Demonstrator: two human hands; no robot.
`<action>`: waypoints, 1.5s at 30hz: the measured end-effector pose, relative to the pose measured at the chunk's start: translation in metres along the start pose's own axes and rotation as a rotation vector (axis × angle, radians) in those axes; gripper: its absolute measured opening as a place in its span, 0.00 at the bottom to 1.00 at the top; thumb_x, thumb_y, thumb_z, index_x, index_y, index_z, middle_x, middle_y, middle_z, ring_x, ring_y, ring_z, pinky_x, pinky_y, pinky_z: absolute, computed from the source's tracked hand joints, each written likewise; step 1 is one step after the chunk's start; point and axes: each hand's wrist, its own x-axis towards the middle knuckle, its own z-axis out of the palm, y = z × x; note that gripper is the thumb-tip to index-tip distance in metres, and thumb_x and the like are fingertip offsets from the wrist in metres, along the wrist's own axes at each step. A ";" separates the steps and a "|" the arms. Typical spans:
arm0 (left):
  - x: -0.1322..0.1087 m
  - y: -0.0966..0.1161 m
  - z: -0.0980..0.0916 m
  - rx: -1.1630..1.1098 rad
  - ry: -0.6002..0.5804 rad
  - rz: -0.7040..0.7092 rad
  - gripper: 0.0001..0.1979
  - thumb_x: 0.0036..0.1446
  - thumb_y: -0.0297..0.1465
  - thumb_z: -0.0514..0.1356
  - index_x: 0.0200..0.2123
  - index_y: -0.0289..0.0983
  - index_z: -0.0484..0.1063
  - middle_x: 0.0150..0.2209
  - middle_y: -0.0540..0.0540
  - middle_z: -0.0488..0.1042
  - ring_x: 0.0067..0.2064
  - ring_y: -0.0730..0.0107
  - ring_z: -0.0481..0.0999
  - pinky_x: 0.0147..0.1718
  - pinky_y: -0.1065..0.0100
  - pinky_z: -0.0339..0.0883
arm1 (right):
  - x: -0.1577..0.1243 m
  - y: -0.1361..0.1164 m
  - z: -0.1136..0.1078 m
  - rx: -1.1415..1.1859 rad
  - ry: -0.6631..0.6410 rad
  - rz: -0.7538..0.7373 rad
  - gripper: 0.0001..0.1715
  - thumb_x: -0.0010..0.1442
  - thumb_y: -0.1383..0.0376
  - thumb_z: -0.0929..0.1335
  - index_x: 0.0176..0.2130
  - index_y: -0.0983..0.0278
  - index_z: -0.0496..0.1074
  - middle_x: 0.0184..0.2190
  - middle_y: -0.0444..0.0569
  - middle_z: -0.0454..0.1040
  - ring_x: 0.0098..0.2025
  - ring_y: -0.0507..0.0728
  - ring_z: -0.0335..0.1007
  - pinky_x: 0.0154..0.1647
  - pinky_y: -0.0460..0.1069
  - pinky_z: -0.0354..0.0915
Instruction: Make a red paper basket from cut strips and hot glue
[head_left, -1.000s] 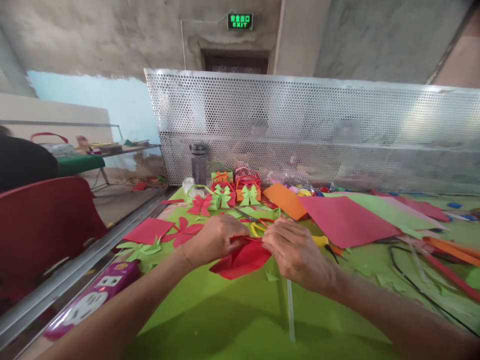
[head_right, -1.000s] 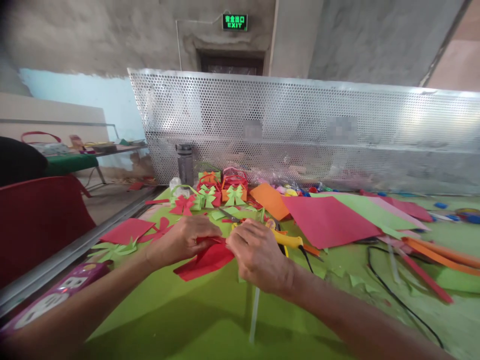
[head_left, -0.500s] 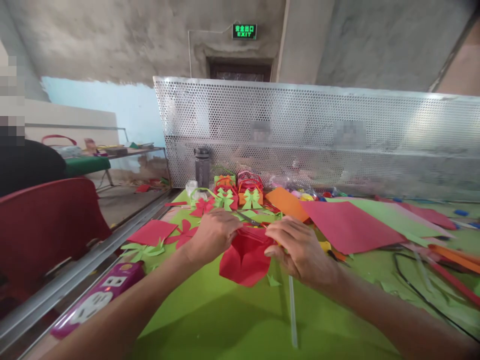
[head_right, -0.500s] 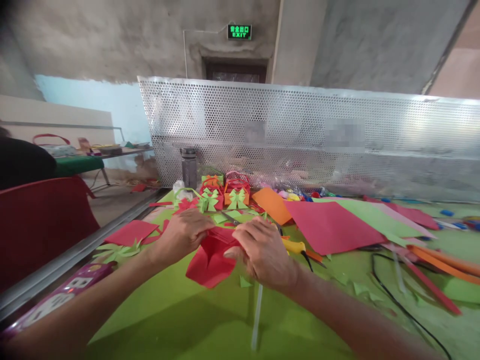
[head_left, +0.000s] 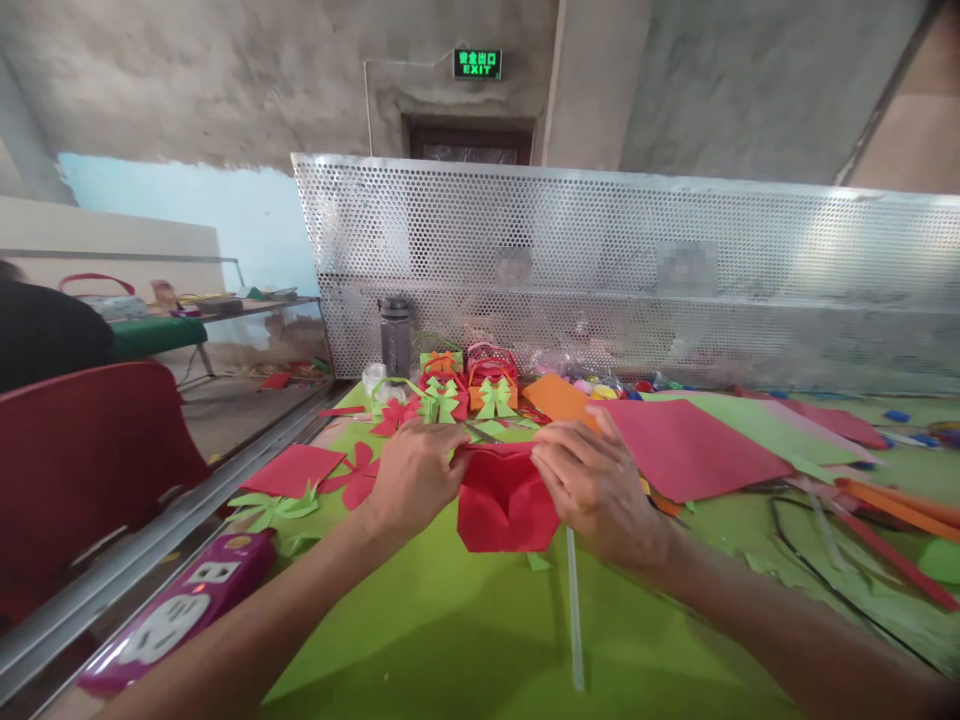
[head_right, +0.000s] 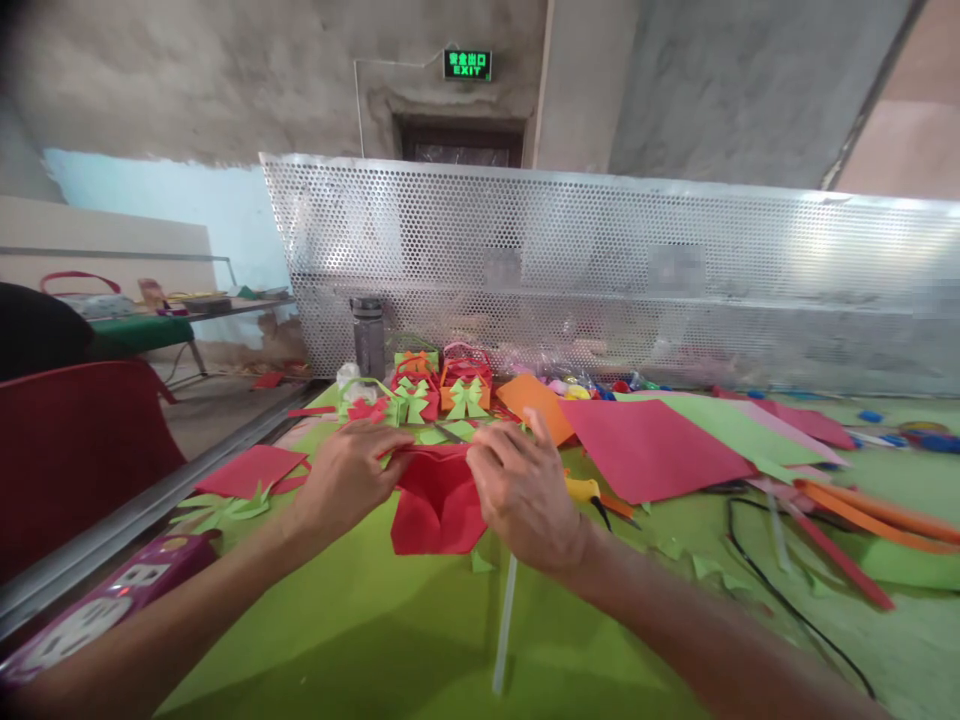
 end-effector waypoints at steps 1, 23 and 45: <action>0.001 -0.001 0.000 -0.013 0.006 -0.034 0.07 0.49 0.22 0.58 0.26 0.37 0.75 0.25 0.47 0.78 0.27 0.66 0.74 0.26 0.67 0.67 | 0.000 0.000 -0.001 -0.018 0.010 -0.013 0.12 0.59 0.76 0.60 0.30 0.66 0.70 0.33 0.49 0.75 0.38 0.56 0.68 0.55 0.61 0.50; -0.007 0.022 0.000 -0.074 -0.002 0.249 0.07 0.57 0.23 0.56 0.32 0.35 0.74 0.34 0.45 0.79 0.35 0.64 0.77 0.39 0.58 0.69 | 0.003 -0.013 -0.002 0.114 -0.028 -0.021 0.10 0.61 0.72 0.62 0.30 0.65 0.69 0.31 0.49 0.76 0.36 0.56 0.70 0.52 0.60 0.54; 0.001 0.006 -0.004 -0.458 0.070 0.219 0.07 0.58 0.24 0.56 0.35 0.35 0.74 0.33 0.44 0.78 0.35 0.69 0.76 0.34 0.67 0.71 | 0.018 0.022 -0.024 0.582 -0.181 0.097 0.07 0.61 0.69 0.64 0.37 0.64 0.72 0.36 0.51 0.77 0.41 0.56 0.72 0.41 0.53 0.66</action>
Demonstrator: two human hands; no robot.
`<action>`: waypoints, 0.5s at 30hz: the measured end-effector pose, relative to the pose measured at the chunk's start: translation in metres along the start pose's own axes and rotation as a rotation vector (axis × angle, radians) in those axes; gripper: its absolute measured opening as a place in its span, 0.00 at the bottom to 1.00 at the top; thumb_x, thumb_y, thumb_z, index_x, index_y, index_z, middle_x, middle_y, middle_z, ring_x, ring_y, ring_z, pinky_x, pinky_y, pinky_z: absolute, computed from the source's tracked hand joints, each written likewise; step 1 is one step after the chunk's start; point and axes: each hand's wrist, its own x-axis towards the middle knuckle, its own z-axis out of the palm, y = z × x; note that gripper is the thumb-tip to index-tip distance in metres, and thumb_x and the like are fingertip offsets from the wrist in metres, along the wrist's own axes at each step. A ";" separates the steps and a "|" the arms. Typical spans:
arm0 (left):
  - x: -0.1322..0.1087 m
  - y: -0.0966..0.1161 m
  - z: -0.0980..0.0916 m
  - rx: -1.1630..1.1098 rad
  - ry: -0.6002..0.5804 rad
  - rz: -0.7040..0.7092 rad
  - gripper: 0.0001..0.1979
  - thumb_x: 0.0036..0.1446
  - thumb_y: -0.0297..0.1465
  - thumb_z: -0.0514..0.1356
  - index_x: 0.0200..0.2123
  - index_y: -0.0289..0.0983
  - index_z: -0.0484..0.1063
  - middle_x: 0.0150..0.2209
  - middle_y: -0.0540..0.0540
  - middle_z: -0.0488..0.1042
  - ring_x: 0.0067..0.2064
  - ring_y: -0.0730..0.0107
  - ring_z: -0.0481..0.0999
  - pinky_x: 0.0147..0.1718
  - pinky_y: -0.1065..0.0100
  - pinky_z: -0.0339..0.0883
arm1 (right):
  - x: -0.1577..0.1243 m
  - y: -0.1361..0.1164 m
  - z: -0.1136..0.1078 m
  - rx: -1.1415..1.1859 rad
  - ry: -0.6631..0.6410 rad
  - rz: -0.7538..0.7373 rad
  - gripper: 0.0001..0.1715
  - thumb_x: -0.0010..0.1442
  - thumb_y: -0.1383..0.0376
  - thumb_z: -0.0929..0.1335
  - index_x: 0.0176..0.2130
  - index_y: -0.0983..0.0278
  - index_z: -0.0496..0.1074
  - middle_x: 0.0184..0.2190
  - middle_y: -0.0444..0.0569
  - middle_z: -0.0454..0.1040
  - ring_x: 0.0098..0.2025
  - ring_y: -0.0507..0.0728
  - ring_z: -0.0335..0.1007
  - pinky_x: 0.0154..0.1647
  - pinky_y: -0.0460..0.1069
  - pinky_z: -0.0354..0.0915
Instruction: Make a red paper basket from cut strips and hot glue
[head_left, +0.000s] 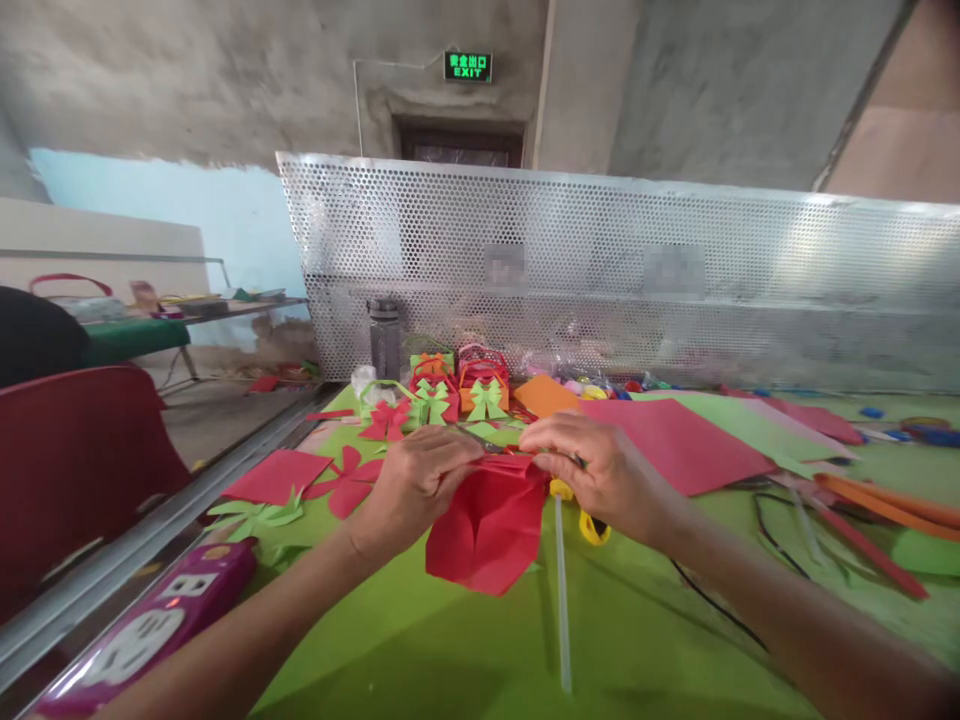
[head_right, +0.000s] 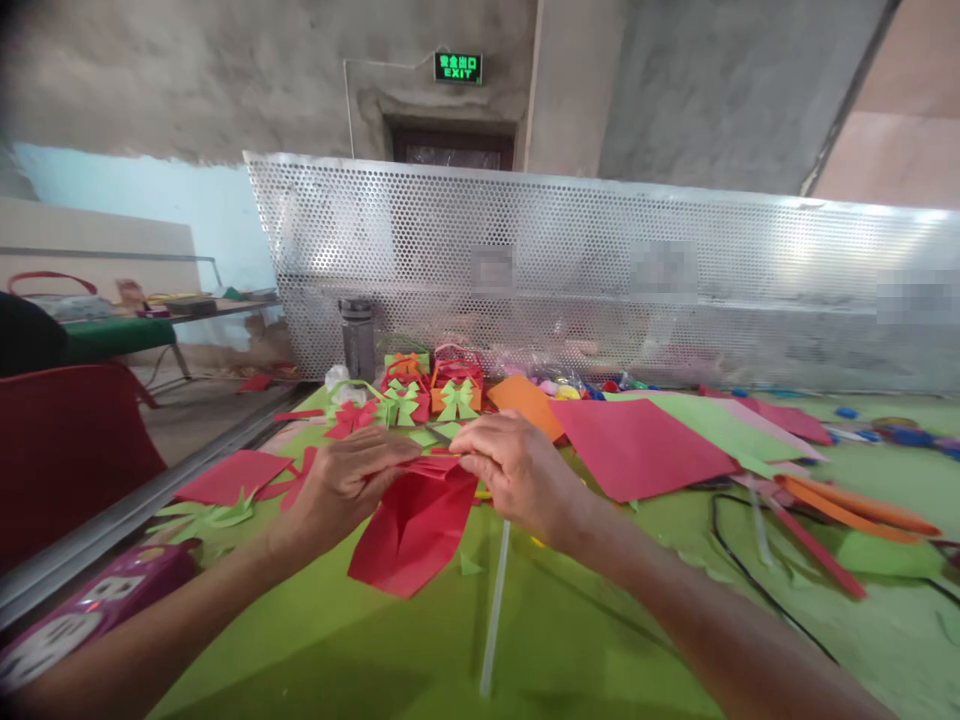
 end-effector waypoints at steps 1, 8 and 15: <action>0.000 0.000 0.000 -0.002 0.003 0.008 0.07 0.58 0.24 0.56 0.35 0.35 0.74 0.33 0.44 0.78 0.35 0.68 0.77 0.34 0.67 0.71 | 0.000 0.000 0.001 -0.028 0.000 -0.042 0.07 0.61 0.69 0.64 0.38 0.65 0.72 0.36 0.51 0.77 0.40 0.56 0.72 0.42 0.53 0.65; -0.003 -0.003 0.002 0.020 0.002 -0.023 0.07 0.58 0.24 0.56 0.35 0.34 0.74 0.33 0.44 0.78 0.35 0.67 0.77 0.33 0.67 0.72 | -0.001 -0.006 0.003 -0.171 -0.009 -0.195 0.07 0.61 0.72 0.64 0.34 0.67 0.72 0.33 0.51 0.77 0.37 0.56 0.71 0.41 0.54 0.62; -0.002 0.005 0.005 0.145 -0.048 0.097 0.05 0.59 0.26 0.56 0.35 0.34 0.73 0.32 0.44 0.78 0.33 0.67 0.75 0.33 0.64 0.70 | -0.005 -0.011 0.008 -0.264 0.000 -0.223 0.10 0.57 0.78 0.63 0.31 0.68 0.72 0.32 0.50 0.76 0.37 0.55 0.71 0.45 0.54 0.60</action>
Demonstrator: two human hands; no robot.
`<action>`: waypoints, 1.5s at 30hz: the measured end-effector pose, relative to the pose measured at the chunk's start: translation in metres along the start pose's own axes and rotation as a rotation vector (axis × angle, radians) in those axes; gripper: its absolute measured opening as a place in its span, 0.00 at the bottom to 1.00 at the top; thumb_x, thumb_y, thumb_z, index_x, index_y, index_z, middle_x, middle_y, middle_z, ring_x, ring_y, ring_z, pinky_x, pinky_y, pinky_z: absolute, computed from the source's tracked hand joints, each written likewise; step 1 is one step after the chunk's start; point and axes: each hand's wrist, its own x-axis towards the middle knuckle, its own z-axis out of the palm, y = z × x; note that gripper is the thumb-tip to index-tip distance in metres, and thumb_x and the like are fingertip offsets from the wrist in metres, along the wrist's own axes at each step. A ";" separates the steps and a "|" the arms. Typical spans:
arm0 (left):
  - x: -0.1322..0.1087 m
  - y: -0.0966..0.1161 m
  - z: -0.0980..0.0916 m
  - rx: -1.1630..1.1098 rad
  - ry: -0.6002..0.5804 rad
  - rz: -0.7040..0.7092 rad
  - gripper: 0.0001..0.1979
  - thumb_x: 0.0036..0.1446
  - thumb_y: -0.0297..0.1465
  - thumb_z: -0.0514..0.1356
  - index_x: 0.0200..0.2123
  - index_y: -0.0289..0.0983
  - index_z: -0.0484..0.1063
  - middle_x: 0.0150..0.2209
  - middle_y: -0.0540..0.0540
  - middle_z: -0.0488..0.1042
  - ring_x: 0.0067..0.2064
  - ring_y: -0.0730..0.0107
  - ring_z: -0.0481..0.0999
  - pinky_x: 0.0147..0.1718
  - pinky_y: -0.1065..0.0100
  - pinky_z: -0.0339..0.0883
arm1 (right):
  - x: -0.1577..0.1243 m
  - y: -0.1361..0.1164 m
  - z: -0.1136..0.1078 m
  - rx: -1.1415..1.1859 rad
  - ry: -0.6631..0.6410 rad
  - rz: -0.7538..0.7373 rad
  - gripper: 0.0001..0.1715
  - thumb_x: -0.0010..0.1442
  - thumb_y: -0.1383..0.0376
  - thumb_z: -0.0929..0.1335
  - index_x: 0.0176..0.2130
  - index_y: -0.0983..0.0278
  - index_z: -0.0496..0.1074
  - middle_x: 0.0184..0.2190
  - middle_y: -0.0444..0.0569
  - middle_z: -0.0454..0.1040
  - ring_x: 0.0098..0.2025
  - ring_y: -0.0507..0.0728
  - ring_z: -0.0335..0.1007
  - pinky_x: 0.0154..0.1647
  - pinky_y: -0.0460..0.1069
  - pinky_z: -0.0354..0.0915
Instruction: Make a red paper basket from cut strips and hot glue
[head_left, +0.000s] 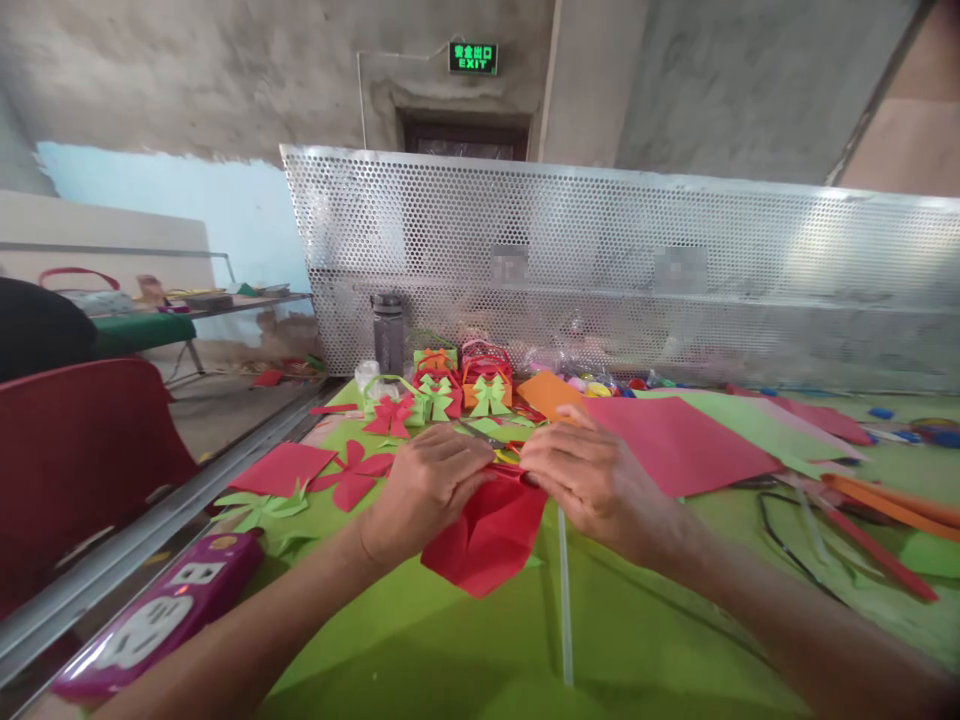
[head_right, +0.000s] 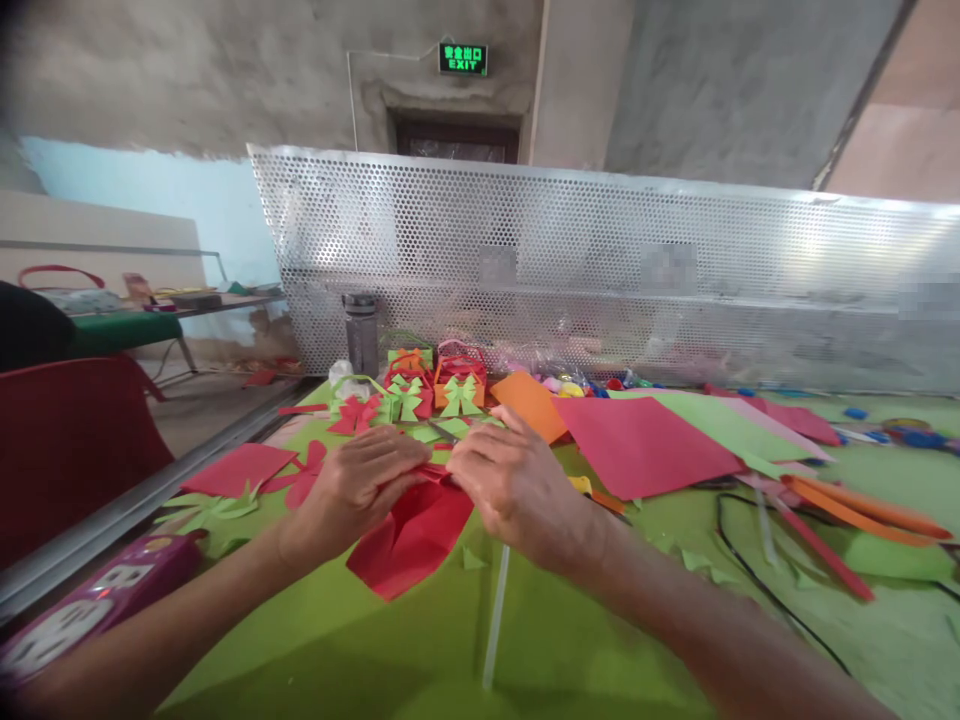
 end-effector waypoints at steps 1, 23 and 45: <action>0.000 0.002 0.000 0.003 -0.002 0.032 0.05 0.58 0.25 0.56 0.35 0.34 0.72 0.33 0.44 0.78 0.33 0.67 0.75 0.34 0.63 0.70 | 0.000 -0.001 0.001 -0.002 -0.007 -0.005 0.10 0.58 0.78 0.63 0.32 0.68 0.72 0.33 0.50 0.76 0.37 0.55 0.71 0.46 0.54 0.60; -0.001 0.002 0.001 -0.055 0.080 0.160 0.06 0.57 0.21 0.56 0.35 0.34 0.71 0.33 0.45 0.79 0.35 0.68 0.79 0.39 0.62 0.73 | 0.008 0.002 -0.004 0.879 -0.266 0.825 0.07 0.50 0.59 0.71 0.28 0.61 0.75 0.51 0.51 0.71 0.54 0.60 0.65 0.58 0.60 0.53; -0.001 0.001 0.001 -0.324 0.033 -0.008 0.08 0.60 0.28 0.55 0.36 0.34 0.75 0.32 0.42 0.79 0.36 0.67 0.78 0.35 0.66 0.74 | 0.008 -0.004 -0.010 0.537 -0.168 0.462 0.10 0.52 0.74 0.68 0.32 0.61 0.76 0.40 0.48 0.78 0.45 0.56 0.73 0.48 0.54 0.68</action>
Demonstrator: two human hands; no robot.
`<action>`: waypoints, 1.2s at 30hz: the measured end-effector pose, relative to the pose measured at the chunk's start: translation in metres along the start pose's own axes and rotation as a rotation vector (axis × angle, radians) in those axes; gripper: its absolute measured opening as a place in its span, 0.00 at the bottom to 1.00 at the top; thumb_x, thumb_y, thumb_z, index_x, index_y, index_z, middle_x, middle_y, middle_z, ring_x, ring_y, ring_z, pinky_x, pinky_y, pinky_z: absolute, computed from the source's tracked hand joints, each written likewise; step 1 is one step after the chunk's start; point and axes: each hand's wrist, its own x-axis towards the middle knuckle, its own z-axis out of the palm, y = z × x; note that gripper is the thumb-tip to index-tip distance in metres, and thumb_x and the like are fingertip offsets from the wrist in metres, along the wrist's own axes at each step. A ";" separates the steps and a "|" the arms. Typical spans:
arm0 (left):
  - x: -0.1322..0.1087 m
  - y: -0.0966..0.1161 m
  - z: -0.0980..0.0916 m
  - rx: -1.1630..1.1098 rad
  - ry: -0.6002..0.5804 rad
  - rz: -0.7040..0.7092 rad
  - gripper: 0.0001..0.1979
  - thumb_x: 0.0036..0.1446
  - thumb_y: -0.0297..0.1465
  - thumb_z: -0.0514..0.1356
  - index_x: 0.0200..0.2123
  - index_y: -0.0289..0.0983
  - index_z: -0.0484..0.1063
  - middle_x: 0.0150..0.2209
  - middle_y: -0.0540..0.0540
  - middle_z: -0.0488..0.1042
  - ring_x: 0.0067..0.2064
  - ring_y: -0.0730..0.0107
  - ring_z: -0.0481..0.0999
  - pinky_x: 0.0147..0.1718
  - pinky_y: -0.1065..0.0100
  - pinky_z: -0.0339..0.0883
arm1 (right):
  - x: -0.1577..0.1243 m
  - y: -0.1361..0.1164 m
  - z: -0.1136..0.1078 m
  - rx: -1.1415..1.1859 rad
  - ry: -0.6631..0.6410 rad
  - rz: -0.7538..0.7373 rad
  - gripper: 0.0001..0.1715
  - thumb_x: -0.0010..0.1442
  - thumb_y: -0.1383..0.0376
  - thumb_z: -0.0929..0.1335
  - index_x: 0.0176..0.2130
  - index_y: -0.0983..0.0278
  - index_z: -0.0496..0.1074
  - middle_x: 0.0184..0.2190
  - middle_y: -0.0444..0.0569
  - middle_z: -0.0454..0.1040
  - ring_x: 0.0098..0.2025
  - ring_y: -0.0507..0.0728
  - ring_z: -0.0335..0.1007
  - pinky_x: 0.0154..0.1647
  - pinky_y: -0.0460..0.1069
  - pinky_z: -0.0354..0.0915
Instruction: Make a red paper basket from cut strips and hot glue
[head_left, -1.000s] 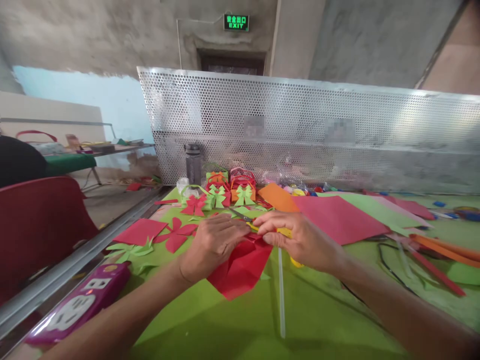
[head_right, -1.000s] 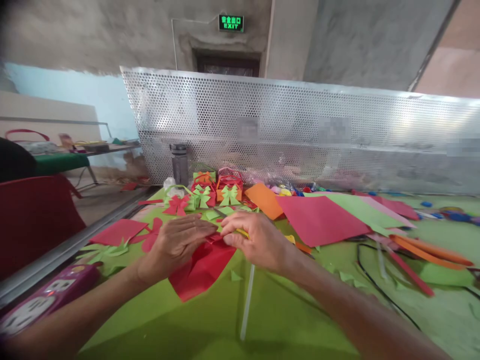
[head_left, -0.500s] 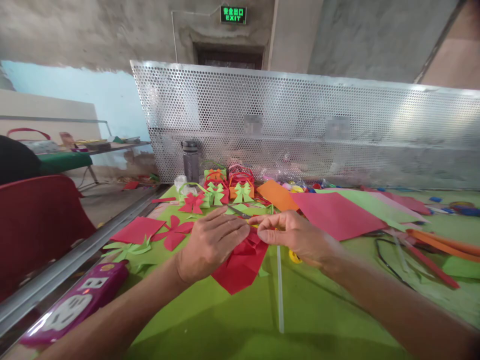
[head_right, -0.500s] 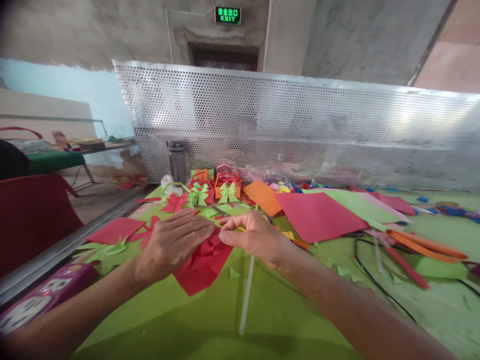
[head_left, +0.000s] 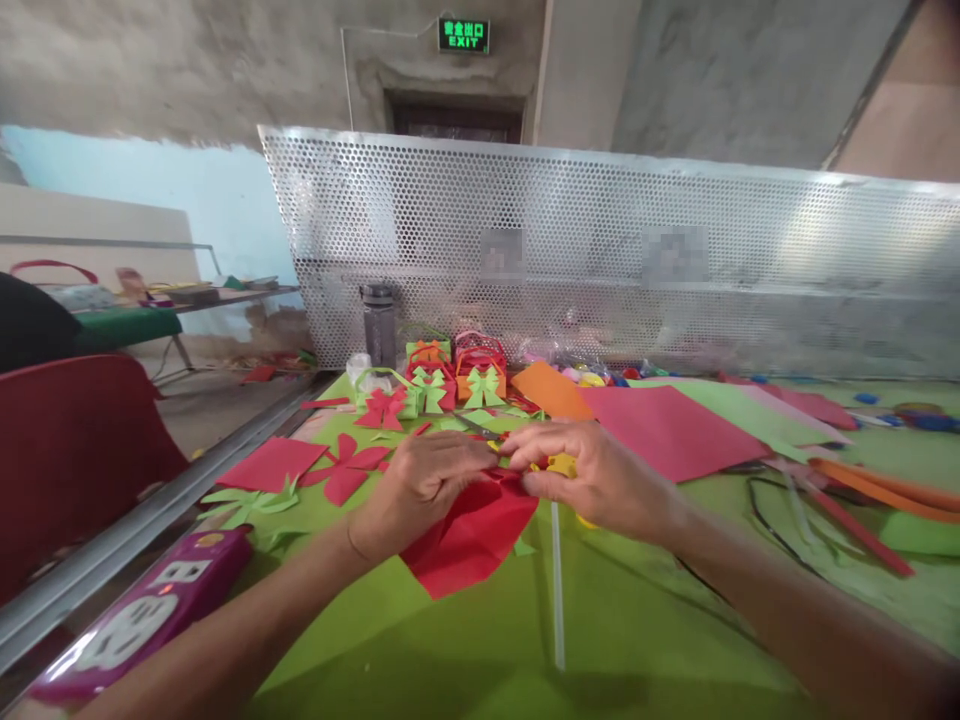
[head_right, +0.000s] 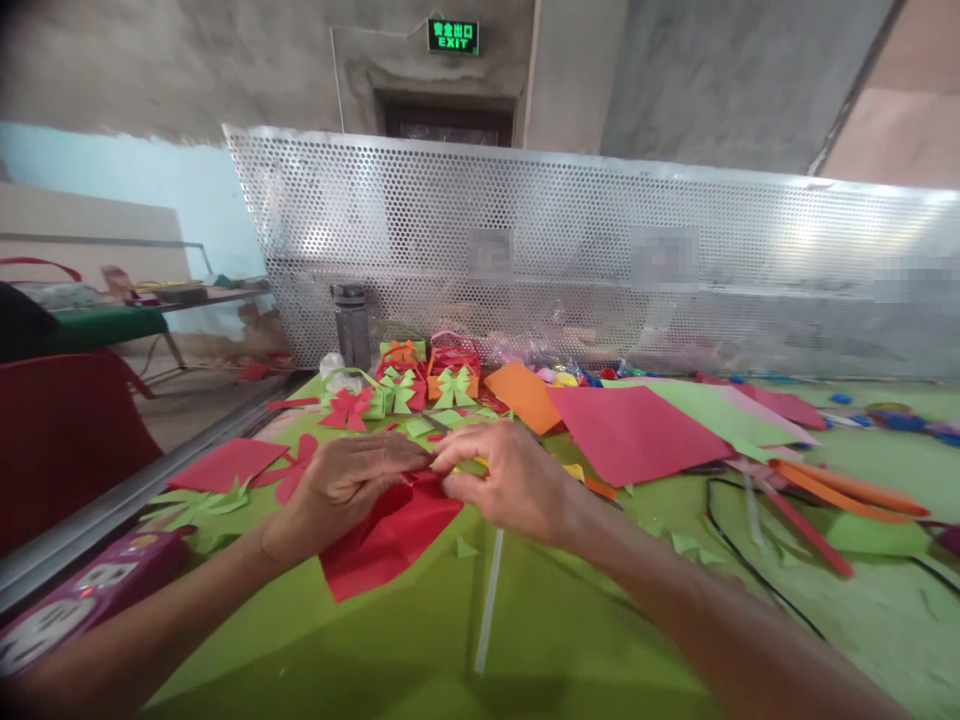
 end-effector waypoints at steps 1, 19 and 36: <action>0.000 0.001 0.000 -0.023 -0.008 0.007 0.08 0.60 0.28 0.55 0.36 0.33 0.75 0.32 0.42 0.79 0.36 0.67 0.78 0.35 0.67 0.74 | -0.001 -0.001 0.000 -0.036 -0.001 -0.010 0.10 0.52 0.74 0.68 0.32 0.61 0.76 0.40 0.48 0.78 0.46 0.56 0.73 0.49 0.55 0.67; 0.004 0.005 -0.002 -0.215 -0.025 -0.080 0.11 0.60 0.31 0.55 0.37 0.35 0.77 0.34 0.40 0.80 0.36 0.66 0.80 0.35 0.68 0.76 | -0.004 0.001 0.010 -0.140 0.150 -0.186 0.08 0.55 0.73 0.68 0.26 0.62 0.70 0.35 0.47 0.78 0.43 0.55 0.72 0.50 0.58 0.62; 0.002 0.002 0.000 -0.228 -0.039 -0.109 0.10 0.60 0.32 0.56 0.36 0.35 0.77 0.33 0.40 0.80 0.35 0.65 0.79 0.33 0.67 0.75 | -0.008 0.004 0.013 -0.282 0.163 -0.198 0.09 0.58 0.70 0.66 0.26 0.62 0.69 0.27 0.44 0.75 0.38 0.54 0.71 0.48 0.57 0.60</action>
